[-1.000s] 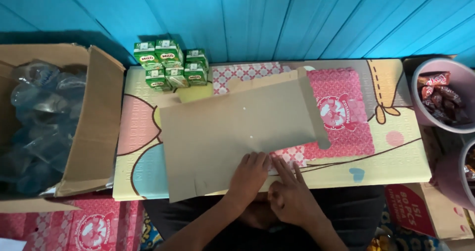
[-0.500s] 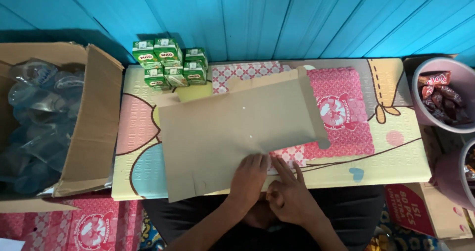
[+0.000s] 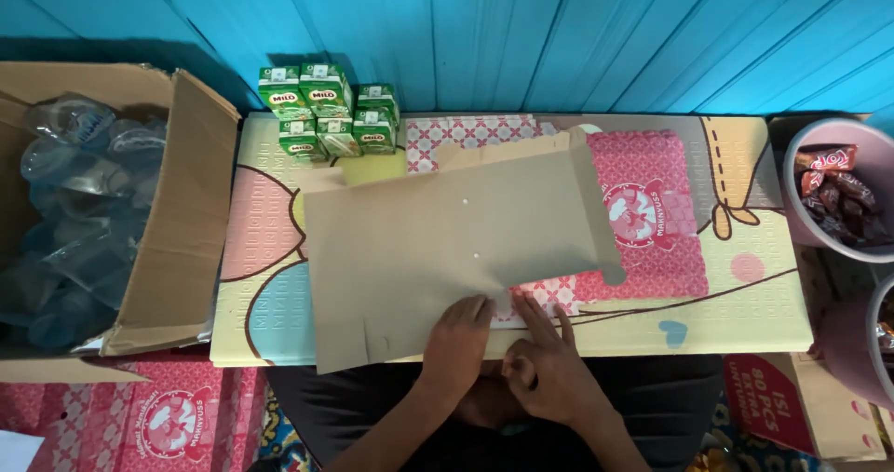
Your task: The person folds and assembles a decorative cardboard gift box on a table, pressing the base flat and folding the side walls and patterned flaps into place by hand. They work the box panels one at a time, turning the box over and pressing creases until the box holds its shape.
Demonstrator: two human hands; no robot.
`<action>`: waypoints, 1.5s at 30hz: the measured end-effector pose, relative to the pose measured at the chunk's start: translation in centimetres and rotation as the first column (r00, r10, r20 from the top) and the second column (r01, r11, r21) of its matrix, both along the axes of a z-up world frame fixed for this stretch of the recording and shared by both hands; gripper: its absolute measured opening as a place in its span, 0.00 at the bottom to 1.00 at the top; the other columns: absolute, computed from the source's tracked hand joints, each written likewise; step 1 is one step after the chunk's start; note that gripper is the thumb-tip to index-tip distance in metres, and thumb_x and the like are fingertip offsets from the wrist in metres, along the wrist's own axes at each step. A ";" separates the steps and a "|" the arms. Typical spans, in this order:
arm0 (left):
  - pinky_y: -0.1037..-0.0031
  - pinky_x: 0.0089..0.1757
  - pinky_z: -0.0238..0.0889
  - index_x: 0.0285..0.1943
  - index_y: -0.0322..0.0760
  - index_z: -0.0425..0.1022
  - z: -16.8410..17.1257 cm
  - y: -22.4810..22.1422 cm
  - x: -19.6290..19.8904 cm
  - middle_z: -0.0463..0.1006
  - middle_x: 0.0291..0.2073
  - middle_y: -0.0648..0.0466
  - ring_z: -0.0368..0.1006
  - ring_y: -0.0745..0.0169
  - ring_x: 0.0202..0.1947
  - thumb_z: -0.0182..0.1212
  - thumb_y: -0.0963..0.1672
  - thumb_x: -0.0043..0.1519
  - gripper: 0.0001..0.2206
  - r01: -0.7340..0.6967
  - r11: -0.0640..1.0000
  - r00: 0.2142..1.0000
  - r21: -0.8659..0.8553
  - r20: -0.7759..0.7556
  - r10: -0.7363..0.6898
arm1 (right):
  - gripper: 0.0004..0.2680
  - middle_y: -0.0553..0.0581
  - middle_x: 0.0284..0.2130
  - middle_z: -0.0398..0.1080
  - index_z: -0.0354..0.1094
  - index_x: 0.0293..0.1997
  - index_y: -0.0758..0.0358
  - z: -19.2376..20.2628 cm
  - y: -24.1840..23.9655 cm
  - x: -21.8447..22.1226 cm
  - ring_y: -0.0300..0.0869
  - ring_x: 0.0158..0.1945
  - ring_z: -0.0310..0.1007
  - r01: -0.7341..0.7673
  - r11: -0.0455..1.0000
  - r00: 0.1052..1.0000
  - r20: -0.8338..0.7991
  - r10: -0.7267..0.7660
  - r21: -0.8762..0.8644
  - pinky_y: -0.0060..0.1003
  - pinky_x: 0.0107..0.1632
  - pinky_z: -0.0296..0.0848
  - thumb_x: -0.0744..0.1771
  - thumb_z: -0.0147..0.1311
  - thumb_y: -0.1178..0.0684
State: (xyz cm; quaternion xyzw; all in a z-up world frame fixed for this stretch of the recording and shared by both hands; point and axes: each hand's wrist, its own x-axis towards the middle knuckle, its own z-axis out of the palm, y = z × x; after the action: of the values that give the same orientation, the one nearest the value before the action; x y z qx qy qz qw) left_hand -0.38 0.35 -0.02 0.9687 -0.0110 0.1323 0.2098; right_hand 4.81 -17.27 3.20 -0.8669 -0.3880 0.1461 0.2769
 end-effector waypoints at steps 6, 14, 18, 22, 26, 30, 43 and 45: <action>0.64 0.47 0.66 0.46 0.33 0.71 2.0 0.4 -0.4 0.73 0.43 0.49 0.73 0.49 0.44 0.59 0.39 0.57 0.10 -0.013 0.995 0.999 -0.103 0.034 0.017 | 0.03 0.64 0.74 0.48 0.74 0.26 0.57 0.2 0.1 -0.1 0.56 0.78 0.43 0.008 1.000 1.000 0.004 -0.008 0.024 0.60 0.73 0.38 0.58 0.61 0.53; 0.67 0.51 0.67 0.49 0.35 0.72 1.2 0.7 -1.2 0.76 0.51 0.49 0.74 0.51 0.51 0.61 0.38 0.53 0.14 -0.029 1.000 0.999 -0.011 0.035 0.029 | 0.03 0.62 0.74 0.48 0.74 0.27 0.57 0.2 0.2 0.1 0.55 0.78 0.43 0.008 1.000 1.000 0.009 -0.008 0.010 0.59 0.73 0.38 0.58 0.62 0.52; 0.66 0.46 0.69 0.48 0.34 0.73 1.5 0.6 -1.2 0.77 0.48 0.49 0.76 0.49 0.46 0.58 0.39 0.54 0.12 -0.038 0.994 0.999 -0.102 0.002 0.038 | 0.03 0.62 0.74 0.49 0.74 0.27 0.56 0.0 0.1 -0.1 0.55 0.78 0.43 0.014 1.000 1.000 -0.005 -0.013 0.028 0.59 0.73 0.36 0.58 0.62 0.53; 0.65 0.53 0.65 0.53 0.31 0.71 1.3 -0.4 -0.7 0.74 0.53 0.46 0.72 0.47 0.53 0.59 0.38 0.54 0.17 -0.014 0.995 0.999 -0.094 0.036 0.018 | 0.03 0.62 0.74 0.50 0.75 0.26 0.57 0.3 0.2 0.0 0.54 0.78 0.44 0.027 0.999 0.999 -0.020 -0.026 0.019 0.60 0.73 0.38 0.58 0.62 0.53; 0.67 0.51 0.67 0.49 0.31 0.75 0.3 -0.9 -0.5 0.76 0.48 0.49 0.74 0.52 0.48 0.59 0.39 0.54 0.14 -0.050 0.999 0.997 -0.018 0.053 0.051 | 0.03 0.62 0.74 0.48 0.75 0.26 0.56 0.2 0.1 -0.1 0.54 0.78 0.42 0.021 1.000 1.000 -0.004 -0.021 0.015 0.59 0.73 0.37 0.58 0.62 0.52; 0.65 0.55 0.65 0.54 0.27 0.74 0.6 -1.3 -0.3 0.75 0.52 0.45 0.73 0.47 0.52 0.59 0.38 0.53 0.19 -0.036 0.999 0.998 -0.016 0.053 0.037 | 0.04 0.65 0.74 0.48 0.75 0.27 0.57 0.4 0.1 0.0 0.55 0.78 0.42 0.005 1.000 1.000 -0.018 -0.004 0.023 0.60 0.73 0.38 0.58 0.61 0.52; 0.63 0.54 0.60 0.58 0.24 0.72 0.0 -2.3 1.3 0.72 0.52 0.41 0.67 0.47 0.47 0.70 0.45 0.41 0.33 0.038 0.986 0.999 0.162 -0.033 -0.033 | 0.06 0.64 0.74 0.47 0.77 0.30 0.59 0.1 0.0 0.3 0.54 0.79 0.39 -0.004 1.000 1.000 -0.021 0.004 0.004 0.60 0.73 0.37 0.58 0.60 0.51; 0.64 0.53 0.59 0.58 0.26 0.72 -0.2 -2.4 1.3 0.71 0.52 0.43 0.66 0.49 0.47 0.67 0.45 0.44 0.31 0.021 0.976 1.000 0.218 -0.024 -0.016 | 0.06 0.64 0.74 0.48 0.77 0.31 0.59 0.1 0.0 0.2 0.54 0.79 0.39 0.000 1.000 0.999 -0.038 0.001 0.003 0.60 0.73 0.36 0.58 0.60 0.52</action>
State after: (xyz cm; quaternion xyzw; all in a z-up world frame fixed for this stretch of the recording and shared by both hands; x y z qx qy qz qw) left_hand 0.92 -2.03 -0.23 0.9871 -0.0323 0.1176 0.1038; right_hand 5.00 -17.30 3.26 -0.8635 -0.3832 0.1619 0.2853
